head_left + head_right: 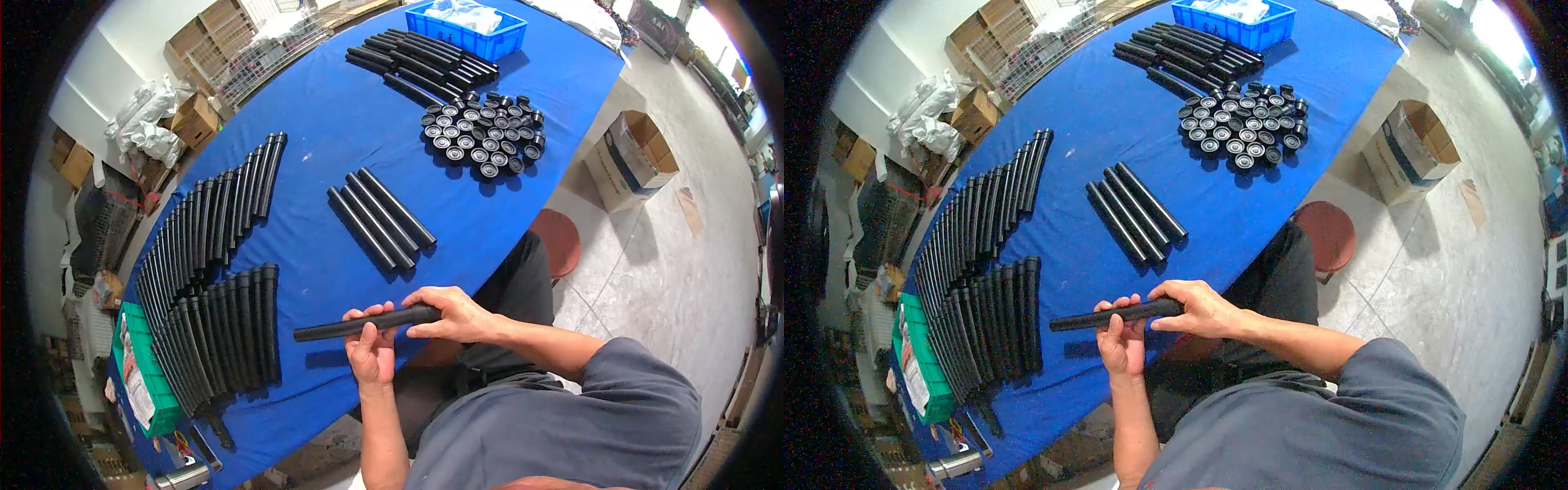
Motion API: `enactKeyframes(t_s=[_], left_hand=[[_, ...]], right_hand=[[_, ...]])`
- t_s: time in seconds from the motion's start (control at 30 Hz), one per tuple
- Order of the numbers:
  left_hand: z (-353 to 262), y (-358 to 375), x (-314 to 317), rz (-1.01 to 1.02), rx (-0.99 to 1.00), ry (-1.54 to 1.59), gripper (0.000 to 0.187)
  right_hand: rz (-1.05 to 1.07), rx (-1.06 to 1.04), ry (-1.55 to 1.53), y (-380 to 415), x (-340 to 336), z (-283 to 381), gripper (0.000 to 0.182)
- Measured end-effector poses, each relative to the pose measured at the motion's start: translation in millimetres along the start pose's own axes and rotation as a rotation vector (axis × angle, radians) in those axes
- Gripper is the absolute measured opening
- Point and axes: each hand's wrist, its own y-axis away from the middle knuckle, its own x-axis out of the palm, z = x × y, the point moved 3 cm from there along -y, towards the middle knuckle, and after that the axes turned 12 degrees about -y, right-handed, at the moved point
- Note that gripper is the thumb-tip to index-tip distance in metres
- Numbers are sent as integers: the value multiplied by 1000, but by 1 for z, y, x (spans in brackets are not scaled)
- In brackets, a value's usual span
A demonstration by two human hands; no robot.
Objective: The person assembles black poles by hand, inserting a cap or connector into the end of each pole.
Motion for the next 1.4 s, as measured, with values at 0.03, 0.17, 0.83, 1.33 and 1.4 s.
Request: enactKeyframes(t_s=[0.03,0.17,0.83,1.33,1.4], left_hand=[[0,0,-1,11,5,-8,30],[1,-2,-1,51,31,-32,30],[0,-2,5,-12,-53,-43,31],[0,-2,-5,70,48,-128,25],[-1,-1,0,28,17,-165,27]], right_hand=[[-2,-25,-5,1,1,-4,40],[-5,62,-48,0,1,-7,38],[-29,-293,199,5,4,8,35],[9,-140,12,5,3,-5,37],[-5,-285,165,6,7,-4,36]])
